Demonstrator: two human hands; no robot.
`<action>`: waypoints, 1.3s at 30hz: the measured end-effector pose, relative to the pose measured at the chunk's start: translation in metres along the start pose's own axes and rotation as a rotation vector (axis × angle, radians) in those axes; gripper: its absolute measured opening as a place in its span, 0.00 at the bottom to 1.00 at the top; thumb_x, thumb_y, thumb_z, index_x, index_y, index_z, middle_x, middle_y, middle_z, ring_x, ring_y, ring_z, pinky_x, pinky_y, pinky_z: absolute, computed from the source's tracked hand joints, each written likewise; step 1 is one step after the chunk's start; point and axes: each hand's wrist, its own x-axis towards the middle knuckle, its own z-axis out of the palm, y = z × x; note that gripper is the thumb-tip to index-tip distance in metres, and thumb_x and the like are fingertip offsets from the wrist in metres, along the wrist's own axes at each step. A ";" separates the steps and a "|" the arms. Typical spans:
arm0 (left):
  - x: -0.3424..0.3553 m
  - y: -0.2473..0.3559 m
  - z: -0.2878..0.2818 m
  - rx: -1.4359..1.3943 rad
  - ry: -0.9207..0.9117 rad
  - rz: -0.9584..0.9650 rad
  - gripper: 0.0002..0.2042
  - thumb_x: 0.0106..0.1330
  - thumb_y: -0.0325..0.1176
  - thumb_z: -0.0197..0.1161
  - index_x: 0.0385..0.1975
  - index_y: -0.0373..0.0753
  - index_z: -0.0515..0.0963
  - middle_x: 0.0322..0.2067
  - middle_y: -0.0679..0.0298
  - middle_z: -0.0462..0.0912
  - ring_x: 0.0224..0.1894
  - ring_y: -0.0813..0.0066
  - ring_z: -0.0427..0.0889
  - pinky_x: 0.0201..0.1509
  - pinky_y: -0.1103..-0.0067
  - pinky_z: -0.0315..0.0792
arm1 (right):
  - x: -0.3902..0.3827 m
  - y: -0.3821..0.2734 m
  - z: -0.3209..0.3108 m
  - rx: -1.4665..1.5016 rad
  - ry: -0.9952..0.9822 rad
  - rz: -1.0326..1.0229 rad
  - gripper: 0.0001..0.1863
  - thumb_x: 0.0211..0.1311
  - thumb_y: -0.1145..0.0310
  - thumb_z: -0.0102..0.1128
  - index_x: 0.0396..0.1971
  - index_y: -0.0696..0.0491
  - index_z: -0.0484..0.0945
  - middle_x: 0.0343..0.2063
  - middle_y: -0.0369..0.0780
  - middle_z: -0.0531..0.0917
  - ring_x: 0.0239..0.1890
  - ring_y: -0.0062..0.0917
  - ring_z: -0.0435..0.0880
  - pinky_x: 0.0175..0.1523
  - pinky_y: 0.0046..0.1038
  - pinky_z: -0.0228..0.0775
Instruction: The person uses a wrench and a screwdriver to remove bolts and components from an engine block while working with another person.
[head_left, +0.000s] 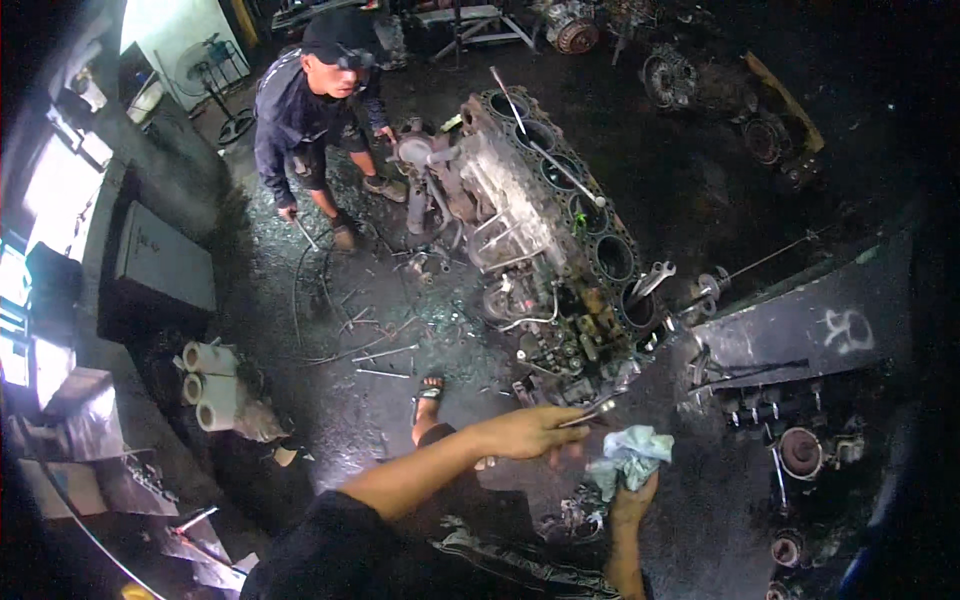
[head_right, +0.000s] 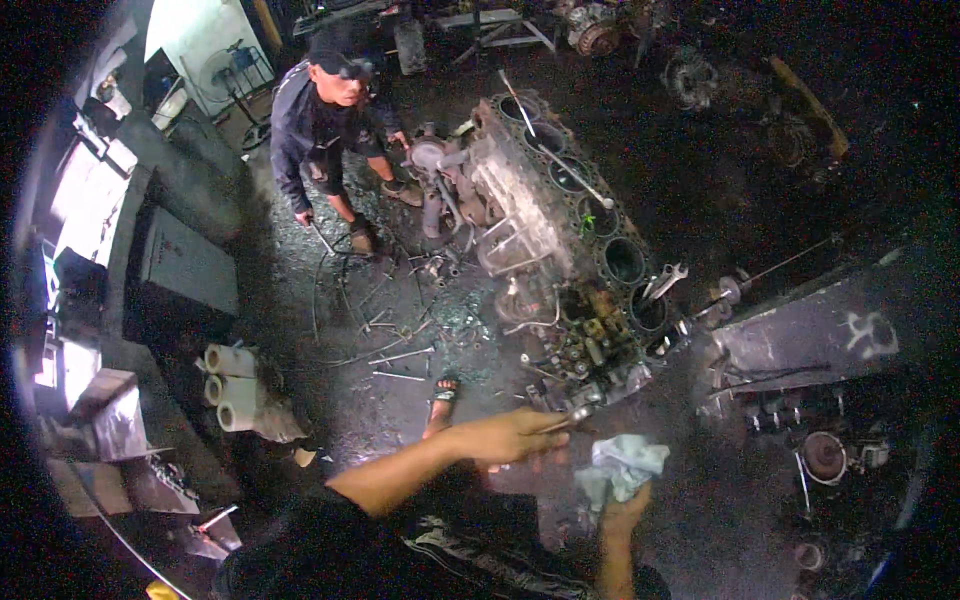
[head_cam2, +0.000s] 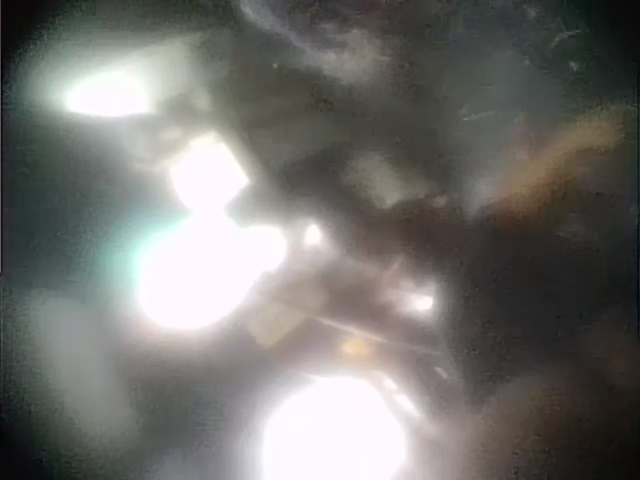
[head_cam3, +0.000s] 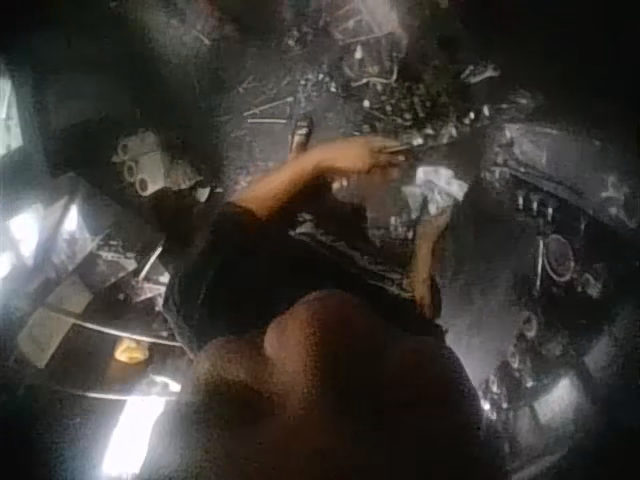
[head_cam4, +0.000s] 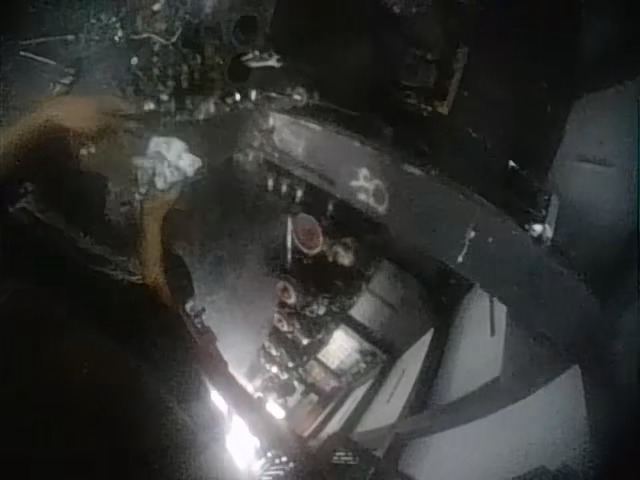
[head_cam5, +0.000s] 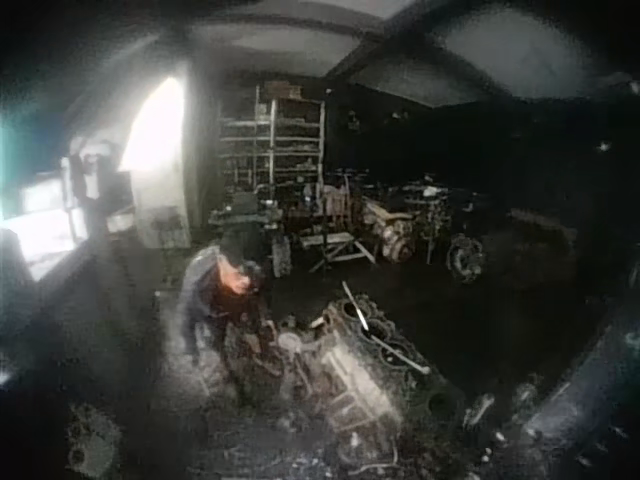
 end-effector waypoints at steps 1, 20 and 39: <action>0.003 -0.027 0.004 0.073 0.143 0.098 0.22 0.74 0.49 0.48 0.61 0.42 0.68 0.44 0.54 0.80 0.45 0.72 0.76 0.49 0.73 0.71 | 0.006 -0.005 0.009 -0.120 -0.076 0.058 0.28 0.60 0.60 0.62 0.56 0.58 0.66 0.50 0.45 0.76 0.52 0.30 0.77 0.56 0.31 0.72; -0.128 -0.122 -0.078 -0.510 0.476 -0.053 0.20 0.74 0.46 0.50 0.56 0.37 0.73 0.34 0.63 0.81 0.38 0.77 0.77 0.43 0.75 0.72 | 0.017 0.019 0.220 0.237 0.056 0.441 0.24 0.61 0.55 0.55 0.47 0.62 0.73 0.39 0.43 0.80 0.39 0.29 0.81 0.42 0.33 0.74; -0.237 -0.034 -0.132 0.049 0.481 0.270 0.21 0.72 0.52 0.51 0.39 0.37 0.78 0.28 0.66 0.76 0.29 0.80 0.68 0.32 0.77 0.66 | -0.027 -0.077 0.318 -0.412 -0.142 -0.406 0.28 0.58 0.67 0.63 0.55 0.64 0.66 0.48 0.50 0.76 0.52 0.38 0.75 0.58 0.37 0.66</action>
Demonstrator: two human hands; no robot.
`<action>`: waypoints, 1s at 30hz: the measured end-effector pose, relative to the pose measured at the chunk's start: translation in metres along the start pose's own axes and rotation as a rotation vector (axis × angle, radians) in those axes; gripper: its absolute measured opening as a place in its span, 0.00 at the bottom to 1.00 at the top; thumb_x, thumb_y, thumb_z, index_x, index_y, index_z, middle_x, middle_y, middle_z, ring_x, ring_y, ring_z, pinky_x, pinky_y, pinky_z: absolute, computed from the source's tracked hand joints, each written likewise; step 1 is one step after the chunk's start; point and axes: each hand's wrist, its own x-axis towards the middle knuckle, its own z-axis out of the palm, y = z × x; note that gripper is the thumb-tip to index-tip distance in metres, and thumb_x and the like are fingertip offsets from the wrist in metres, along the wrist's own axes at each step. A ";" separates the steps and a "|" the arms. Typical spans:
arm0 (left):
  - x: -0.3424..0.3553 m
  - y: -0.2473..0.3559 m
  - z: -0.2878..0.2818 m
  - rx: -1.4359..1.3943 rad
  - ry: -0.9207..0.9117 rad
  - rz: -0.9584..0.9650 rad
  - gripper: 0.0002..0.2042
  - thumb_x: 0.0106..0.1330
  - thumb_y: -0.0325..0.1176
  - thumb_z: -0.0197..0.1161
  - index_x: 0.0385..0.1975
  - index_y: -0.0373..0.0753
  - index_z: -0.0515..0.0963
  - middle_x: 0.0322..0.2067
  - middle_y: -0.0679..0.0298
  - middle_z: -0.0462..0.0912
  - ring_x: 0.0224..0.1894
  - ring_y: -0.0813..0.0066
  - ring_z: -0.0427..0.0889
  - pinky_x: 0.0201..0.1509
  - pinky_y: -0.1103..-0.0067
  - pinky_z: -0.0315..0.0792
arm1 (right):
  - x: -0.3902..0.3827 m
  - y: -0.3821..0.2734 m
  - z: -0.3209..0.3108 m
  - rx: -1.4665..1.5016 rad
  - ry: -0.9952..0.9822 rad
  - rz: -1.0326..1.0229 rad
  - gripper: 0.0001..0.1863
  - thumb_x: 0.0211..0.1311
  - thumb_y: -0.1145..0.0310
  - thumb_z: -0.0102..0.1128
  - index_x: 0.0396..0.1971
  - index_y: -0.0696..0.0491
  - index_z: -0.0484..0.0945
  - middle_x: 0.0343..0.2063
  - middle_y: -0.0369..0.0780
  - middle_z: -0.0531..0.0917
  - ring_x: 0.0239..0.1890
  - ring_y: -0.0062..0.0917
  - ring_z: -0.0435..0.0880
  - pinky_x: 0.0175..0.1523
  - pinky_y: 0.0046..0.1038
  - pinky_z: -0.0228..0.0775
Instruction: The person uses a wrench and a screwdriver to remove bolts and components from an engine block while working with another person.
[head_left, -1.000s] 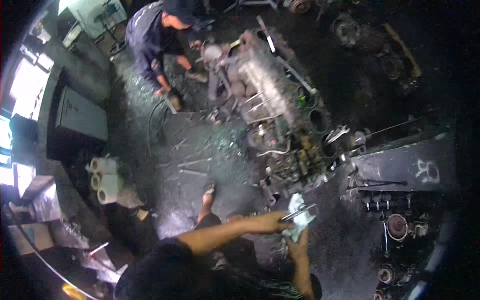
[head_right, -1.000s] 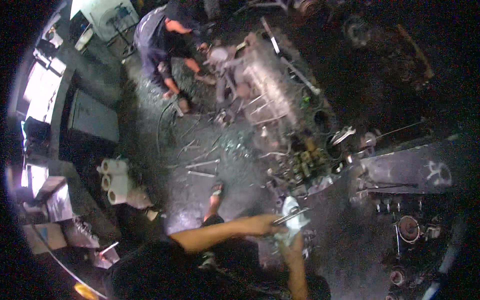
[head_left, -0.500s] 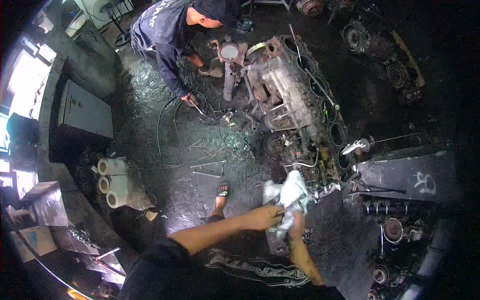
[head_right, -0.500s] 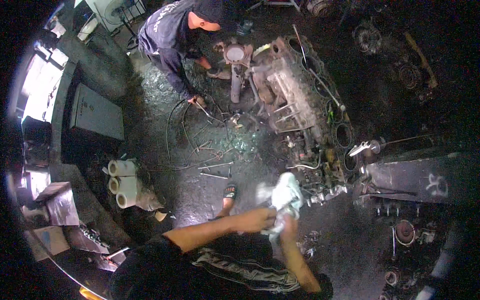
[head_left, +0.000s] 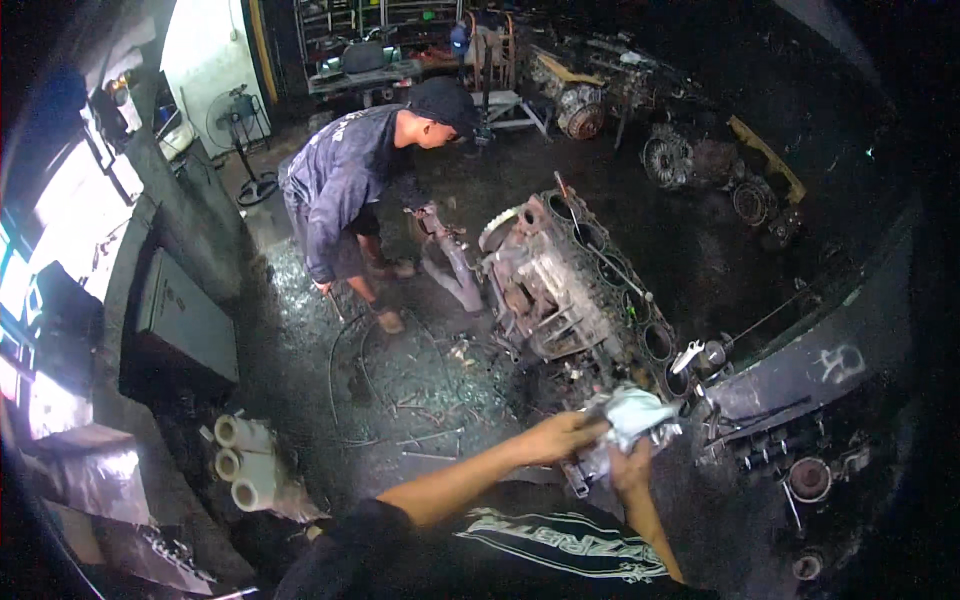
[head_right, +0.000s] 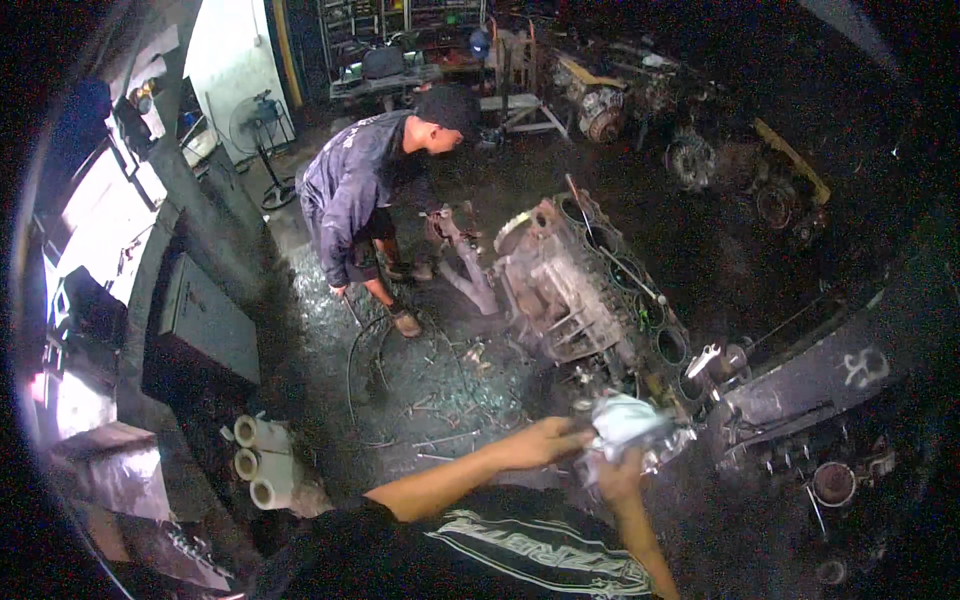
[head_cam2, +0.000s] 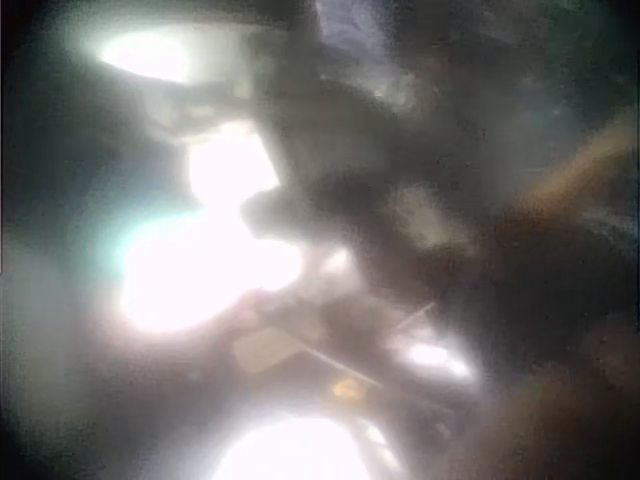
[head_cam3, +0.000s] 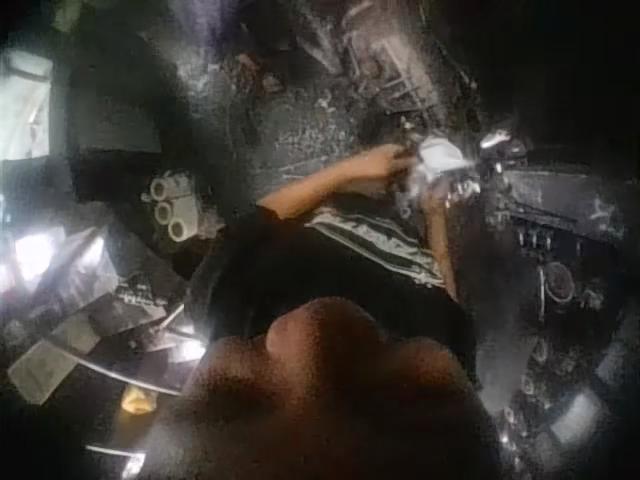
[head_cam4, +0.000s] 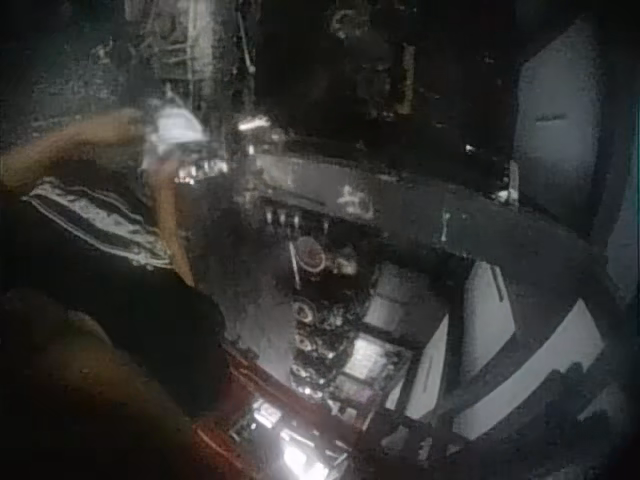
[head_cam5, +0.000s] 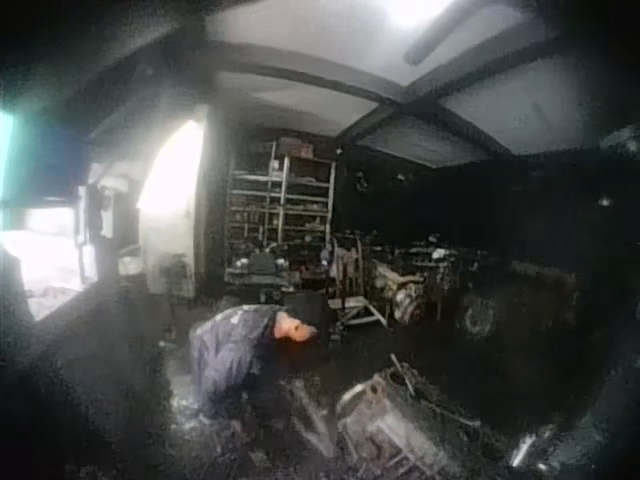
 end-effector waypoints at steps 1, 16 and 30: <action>0.007 0.016 -0.005 0.064 -0.099 -0.105 0.22 0.72 0.52 0.51 0.41 0.36 0.78 0.30 0.63 0.78 0.31 0.77 0.71 0.35 0.75 0.68 | 0.001 -0.013 -0.003 0.000 0.010 -0.007 0.28 0.58 0.67 0.63 0.55 0.64 0.66 0.48 0.50 0.76 0.52 0.38 0.75 0.58 0.37 0.66; 0.035 0.010 0.013 0.257 -0.014 0.085 0.18 0.63 0.35 0.57 0.54 0.43 0.75 0.37 0.47 0.83 0.40 0.52 0.83 0.47 0.62 0.75 | -0.004 -0.025 -0.060 0.224 0.010 0.387 0.21 0.63 0.62 0.58 0.50 0.61 0.73 0.43 0.42 0.79 0.44 0.26 0.78 0.51 0.32 0.69; -0.023 -0.044 -0.031 0.129 0.210 -0.225 0.29 0.60 0.41 0.66 0.60 0.33 0.69 0.43 0.53 0.83 0.42 0.61 0.82 0.46 0.71 0.74 | 0.005 -0.027 0.037 0.023 -0.259 0.248 0.24 0.60 0.55 0.63 0.47 0.60 0.76 0.46 0.50 0.80 0.50 0.36 0.77 0.56 0.36 0.67</action>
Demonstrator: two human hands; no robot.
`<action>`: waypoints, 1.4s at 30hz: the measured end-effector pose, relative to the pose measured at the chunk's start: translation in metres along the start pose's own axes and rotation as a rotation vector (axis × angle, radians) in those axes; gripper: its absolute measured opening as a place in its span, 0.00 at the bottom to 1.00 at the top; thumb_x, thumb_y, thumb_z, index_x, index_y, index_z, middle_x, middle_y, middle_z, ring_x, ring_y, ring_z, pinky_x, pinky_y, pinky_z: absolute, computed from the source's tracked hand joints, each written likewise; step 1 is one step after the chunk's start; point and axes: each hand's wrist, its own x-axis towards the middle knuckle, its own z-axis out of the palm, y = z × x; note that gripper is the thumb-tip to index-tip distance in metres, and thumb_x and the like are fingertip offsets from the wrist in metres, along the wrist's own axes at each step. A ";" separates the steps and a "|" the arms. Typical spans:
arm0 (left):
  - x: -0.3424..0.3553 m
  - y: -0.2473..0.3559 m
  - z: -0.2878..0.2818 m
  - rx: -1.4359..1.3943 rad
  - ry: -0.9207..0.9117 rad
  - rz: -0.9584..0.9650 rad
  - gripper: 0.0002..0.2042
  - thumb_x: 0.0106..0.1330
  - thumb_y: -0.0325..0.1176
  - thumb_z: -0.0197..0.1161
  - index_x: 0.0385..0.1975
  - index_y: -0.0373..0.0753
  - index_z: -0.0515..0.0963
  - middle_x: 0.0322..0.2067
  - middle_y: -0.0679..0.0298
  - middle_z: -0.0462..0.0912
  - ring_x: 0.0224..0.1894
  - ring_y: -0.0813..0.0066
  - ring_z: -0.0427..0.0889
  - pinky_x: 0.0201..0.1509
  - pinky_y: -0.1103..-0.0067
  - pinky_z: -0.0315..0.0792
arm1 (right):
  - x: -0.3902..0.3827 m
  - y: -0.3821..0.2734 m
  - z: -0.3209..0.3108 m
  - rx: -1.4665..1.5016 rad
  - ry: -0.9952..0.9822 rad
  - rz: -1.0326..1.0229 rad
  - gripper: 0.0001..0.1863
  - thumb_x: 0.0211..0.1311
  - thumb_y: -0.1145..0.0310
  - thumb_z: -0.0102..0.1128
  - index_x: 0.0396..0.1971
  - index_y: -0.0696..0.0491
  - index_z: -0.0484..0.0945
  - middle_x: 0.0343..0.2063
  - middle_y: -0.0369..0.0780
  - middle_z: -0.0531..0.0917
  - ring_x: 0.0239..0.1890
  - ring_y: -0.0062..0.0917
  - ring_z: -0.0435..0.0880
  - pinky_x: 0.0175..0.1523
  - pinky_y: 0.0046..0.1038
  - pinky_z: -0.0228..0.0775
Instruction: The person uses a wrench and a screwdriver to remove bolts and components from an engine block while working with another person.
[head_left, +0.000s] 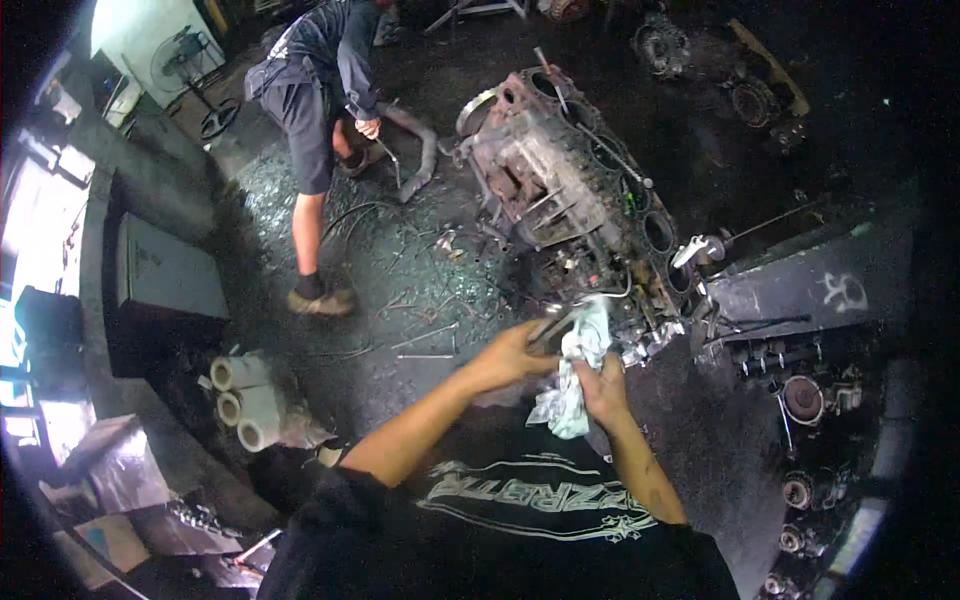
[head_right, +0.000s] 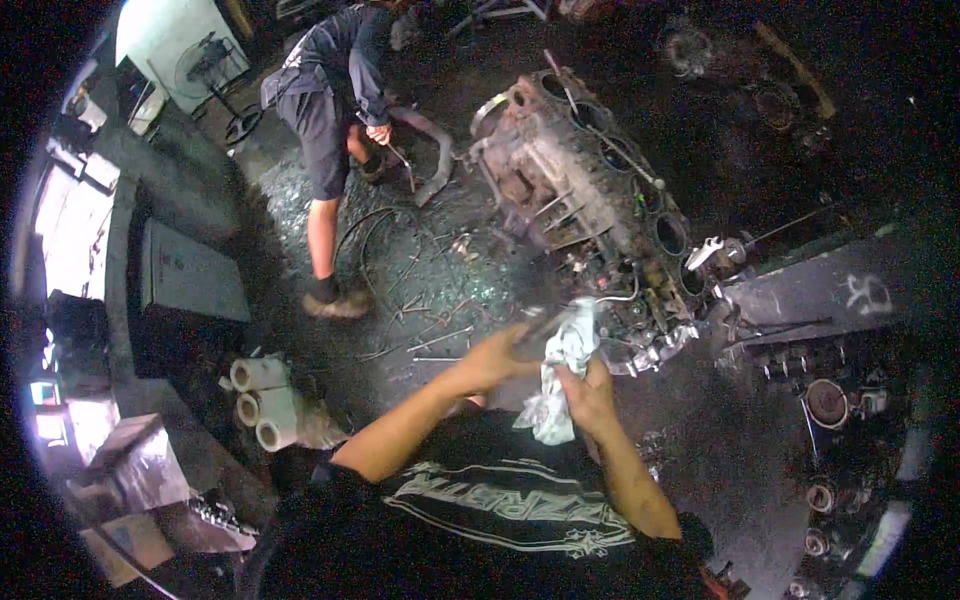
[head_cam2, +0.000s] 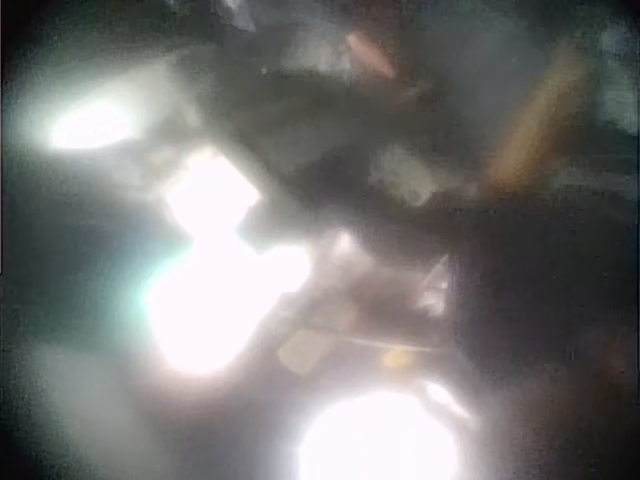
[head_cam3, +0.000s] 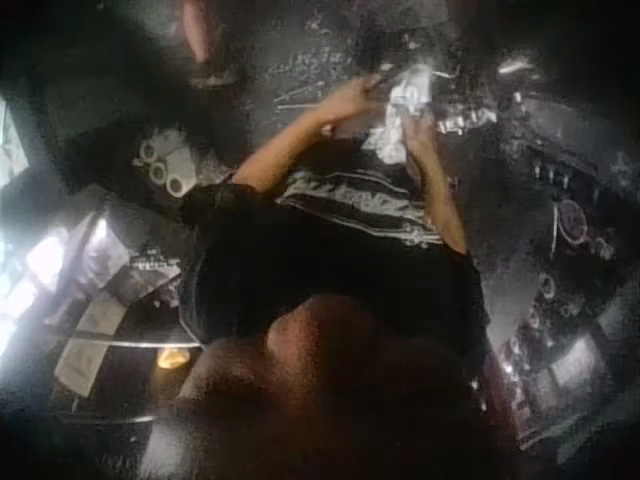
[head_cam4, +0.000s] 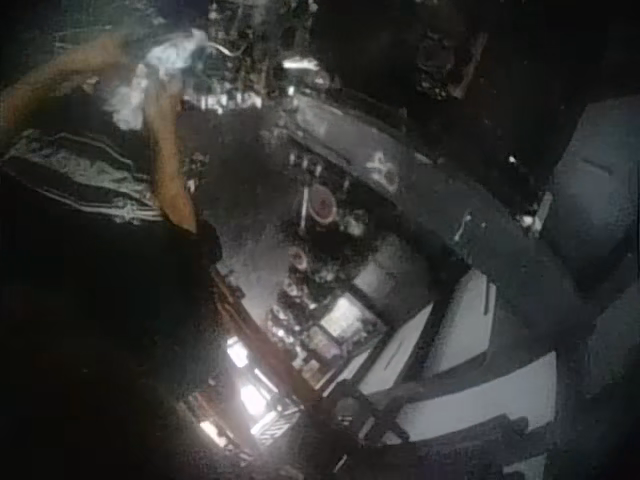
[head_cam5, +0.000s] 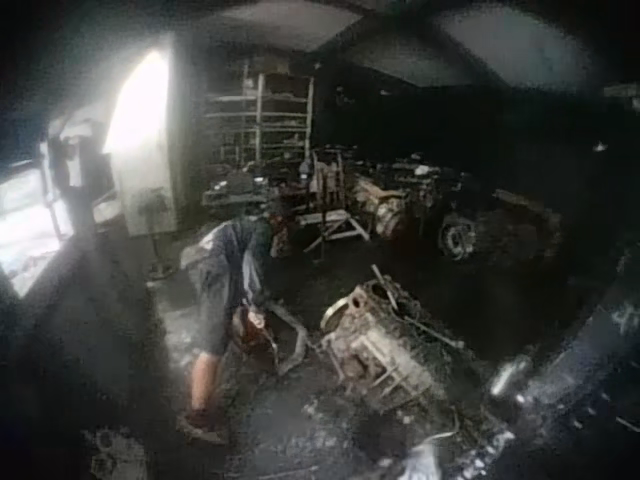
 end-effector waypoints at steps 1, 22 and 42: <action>0.001 0.009 -0.006 -0.004 0.002 -0.093 0.29 0.63 0.43 0.65 0.59 0.32 0.69 0.44 0.55 0.83 0.43 0.62 0.82 0.47 0.72 0.74 | 0.009 0.016 -0.017 0.052 0.044 -0.016 0.23 0.60 0.56 0.63 0.46 0.60 0.77 0.44 0.49 0.80 0.49 0.36 0.78 0.56 0.36 0.67; 0.051 0.128 0.280 0.389 -0.965 0.462 0.26 0.73 0.44 0.50 0.60 0.28 0.64 0.67 0.40 0.55 0.68 0.46 0.58 0.70 0.67 0.54 | -0.163 0.135 -0.166 0.121 0.373 0.347 0.26 0.54 0.64 0.65 0.53 0.58 0.73 0.40 0.47 0.83 0.41 0.36 0.82 0.45 0.37 0.75; 0.076 0.208 0.692 -0.331 -1.367 -0.260 0.11 0.68 0.37 0.57 0.39 0.35 0.73 0.43 0.54 0.79 0.46 0.61 0.77 0.52 0.66 0.70 | -0.337 0.322 -0.468 0.279 0.291 0.022 0.37 0.70 0.48 0.47 0.69 0.57 0.54 0.72 0.46 0.49 0.71 0.35 0.53 0.72 0.33 0.48</action>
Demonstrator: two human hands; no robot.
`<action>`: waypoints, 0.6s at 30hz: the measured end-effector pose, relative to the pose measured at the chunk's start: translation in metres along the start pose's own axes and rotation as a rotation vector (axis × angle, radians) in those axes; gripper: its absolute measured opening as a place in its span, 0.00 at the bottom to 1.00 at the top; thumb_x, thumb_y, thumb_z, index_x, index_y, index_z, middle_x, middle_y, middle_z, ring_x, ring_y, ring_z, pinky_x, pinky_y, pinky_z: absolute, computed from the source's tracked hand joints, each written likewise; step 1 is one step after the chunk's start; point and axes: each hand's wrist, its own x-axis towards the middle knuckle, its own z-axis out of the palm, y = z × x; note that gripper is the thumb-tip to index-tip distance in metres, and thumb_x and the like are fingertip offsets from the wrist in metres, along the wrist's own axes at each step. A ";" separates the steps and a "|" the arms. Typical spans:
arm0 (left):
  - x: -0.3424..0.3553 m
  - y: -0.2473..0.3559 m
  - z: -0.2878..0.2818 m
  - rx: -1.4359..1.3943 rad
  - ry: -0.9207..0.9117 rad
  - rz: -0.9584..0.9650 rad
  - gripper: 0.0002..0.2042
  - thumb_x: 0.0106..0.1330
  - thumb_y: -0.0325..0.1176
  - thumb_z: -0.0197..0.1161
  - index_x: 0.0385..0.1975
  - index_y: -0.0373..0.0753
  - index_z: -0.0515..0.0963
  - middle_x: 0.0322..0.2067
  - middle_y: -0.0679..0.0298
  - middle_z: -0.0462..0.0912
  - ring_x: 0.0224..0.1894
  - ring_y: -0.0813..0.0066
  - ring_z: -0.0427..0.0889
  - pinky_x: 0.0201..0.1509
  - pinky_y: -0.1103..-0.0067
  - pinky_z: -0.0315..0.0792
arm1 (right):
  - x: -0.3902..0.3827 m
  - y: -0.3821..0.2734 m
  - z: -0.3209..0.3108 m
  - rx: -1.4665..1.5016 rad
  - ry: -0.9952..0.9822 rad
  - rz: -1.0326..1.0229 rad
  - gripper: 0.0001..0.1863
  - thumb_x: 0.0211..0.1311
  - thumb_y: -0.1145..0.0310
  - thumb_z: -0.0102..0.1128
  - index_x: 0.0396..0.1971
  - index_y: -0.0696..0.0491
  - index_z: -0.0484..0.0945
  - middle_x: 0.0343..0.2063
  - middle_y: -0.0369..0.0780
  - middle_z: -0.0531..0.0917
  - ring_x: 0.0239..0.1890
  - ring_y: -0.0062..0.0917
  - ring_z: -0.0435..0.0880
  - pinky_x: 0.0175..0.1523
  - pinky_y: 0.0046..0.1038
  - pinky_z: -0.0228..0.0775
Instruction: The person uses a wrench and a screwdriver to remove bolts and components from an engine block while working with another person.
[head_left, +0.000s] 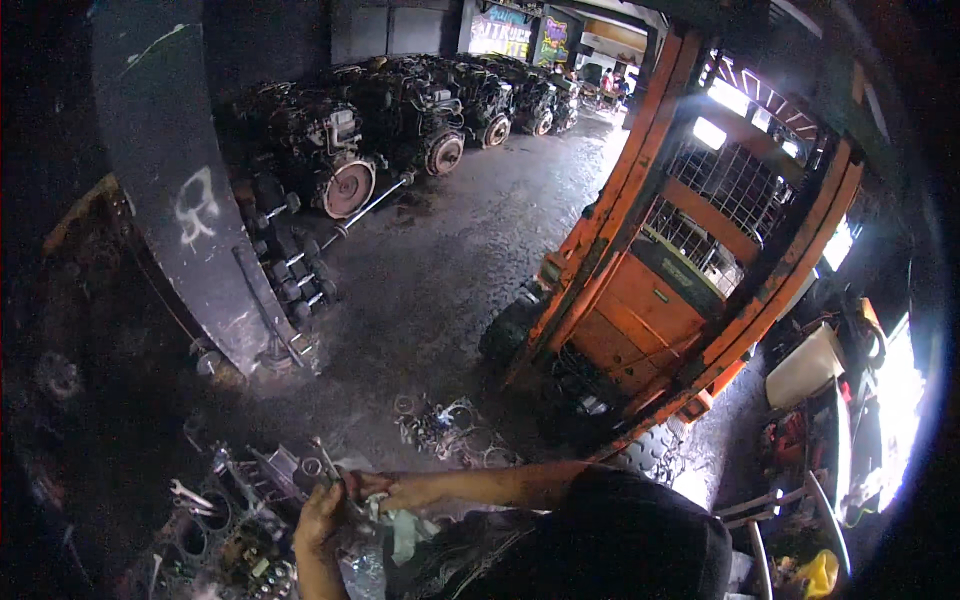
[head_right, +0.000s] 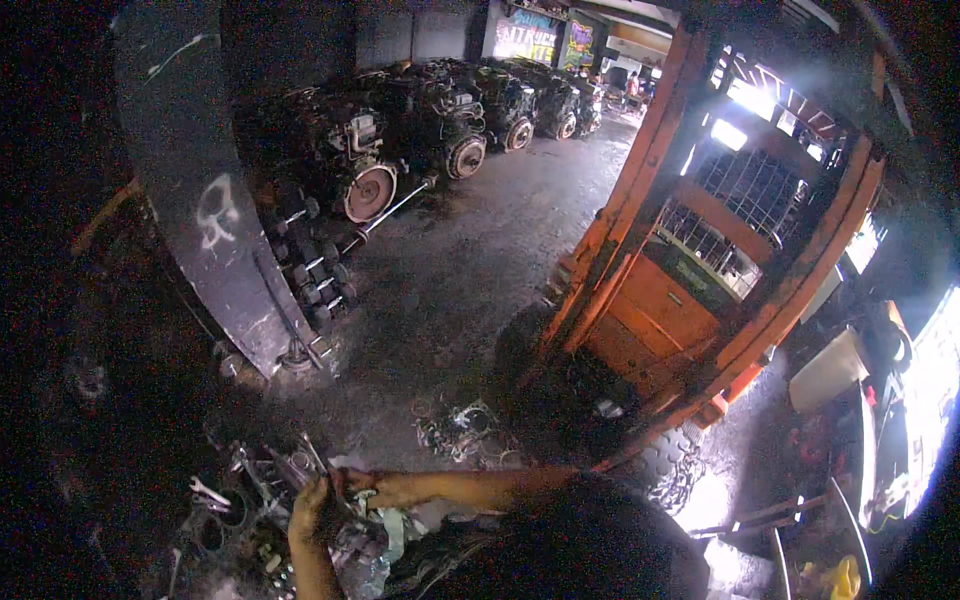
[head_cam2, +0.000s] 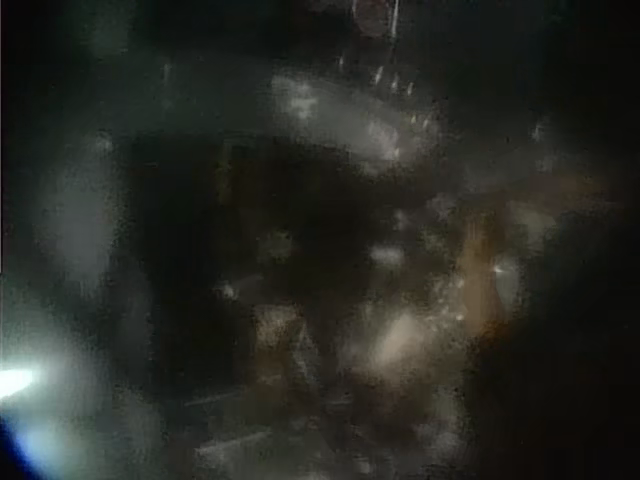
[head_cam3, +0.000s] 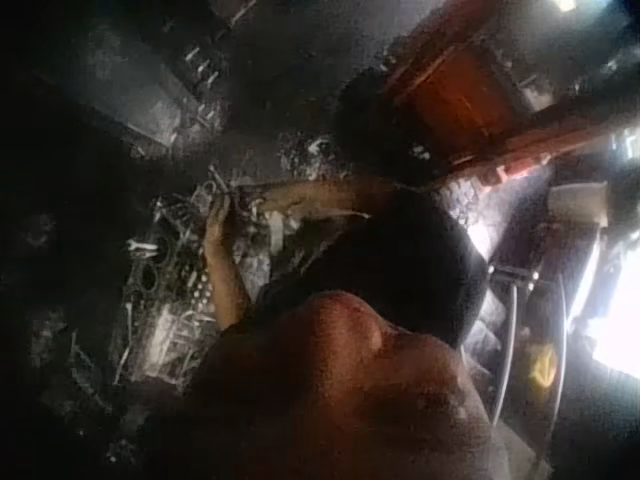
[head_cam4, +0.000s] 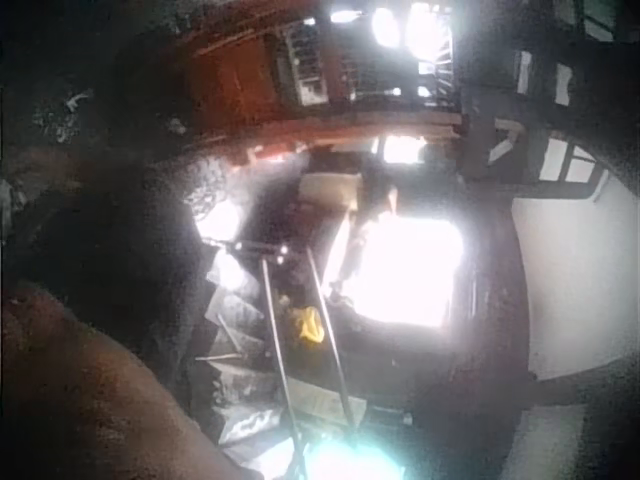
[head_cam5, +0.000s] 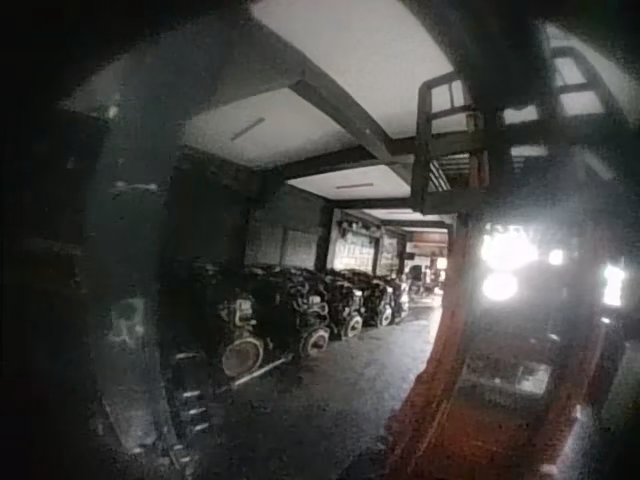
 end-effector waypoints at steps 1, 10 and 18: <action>0.010 -0.011 -0.020 -0.017 0.045 -0.035 0.12 0.68 0.38 0.57 0.39 0.35 0.73 0.43 0.54 0.79 0.46 0.61 0.77 0.52 0.66 0.69 | 0.003 0.002 -0.006 0.104 0.038 0.073 0.37 0.68 0.52 0.48 0.70 0.55 0.52 0.71 0.47 0.52 0.71 0.34 0.53 0.72 0.32 0.47; 0.144 0.006 -0.044 0.213 0.093 -0.098 0.11 0.69 0.42 0.55 0.35 0.39 0.74 0.31 0.70 0.72 0.33 0.76 0.70 0.39 0.78 0.64 | 0.050 0.114 -0.077 0.217 0.588 0.029 0.31 0.65 0.56 0.56 0.66 0.48 0.64 0.54 0.45 0.76 0.55 0.32 0.75 0.61 0.36 0.66; 0.267 0.026 -0.166 0.264 0.219 0.081 0.16 0.71 0.50 0.54 0.36 0.42 0.73 0.23 0.70 0.72 0.21 0.77 0.69 0.25 0.74 0.66 | 0.036 0.237 -0.200 0.780 1.055 0.303 0.21 0.65 0.65 0.59 0.55 0.57 0.71 0.44 0.42 0.81 0.40 0.26 0.82 0.46 0.33 0.77</action>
